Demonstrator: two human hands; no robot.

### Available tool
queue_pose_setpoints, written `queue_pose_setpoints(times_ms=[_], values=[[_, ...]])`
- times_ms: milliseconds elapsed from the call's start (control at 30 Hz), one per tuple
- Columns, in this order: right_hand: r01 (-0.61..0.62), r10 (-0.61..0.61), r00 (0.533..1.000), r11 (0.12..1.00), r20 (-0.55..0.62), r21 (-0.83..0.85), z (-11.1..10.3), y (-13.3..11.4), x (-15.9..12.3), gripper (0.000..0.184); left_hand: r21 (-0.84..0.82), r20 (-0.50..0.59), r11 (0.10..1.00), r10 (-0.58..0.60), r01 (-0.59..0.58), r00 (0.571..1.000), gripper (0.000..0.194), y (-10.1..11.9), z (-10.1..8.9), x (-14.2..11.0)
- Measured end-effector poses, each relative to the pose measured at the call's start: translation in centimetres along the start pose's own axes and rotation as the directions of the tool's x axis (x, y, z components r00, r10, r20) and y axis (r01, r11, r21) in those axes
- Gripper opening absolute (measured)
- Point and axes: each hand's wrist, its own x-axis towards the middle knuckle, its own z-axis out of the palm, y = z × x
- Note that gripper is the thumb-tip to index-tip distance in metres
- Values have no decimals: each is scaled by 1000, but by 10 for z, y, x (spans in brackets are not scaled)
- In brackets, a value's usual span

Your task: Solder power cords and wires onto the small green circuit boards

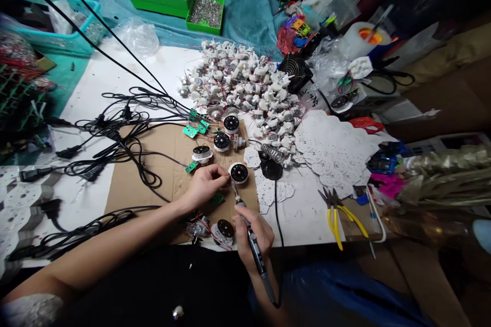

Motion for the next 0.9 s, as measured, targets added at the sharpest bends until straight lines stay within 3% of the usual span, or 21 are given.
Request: queue_pose_setpoints(times_ms=[67, 267, 900], values=[[41, -41, 999, 999, 5, 1, 1, 3, -1, 21, 17, 1, 1000, 2, -2, 1000, 8, 1, 0, 0], [-72, 72, 997, 997, 1, -27, 2, 0, -2, 21, 26, 1, 1000, 2, -2, 1000, 8, 1, 0, 0], [-84, 83, 996, 996, -17, -17, 8, 7, -2, 21, 38, -9, 999, -6, 6, 1000, 7, -1, 2, 0]])
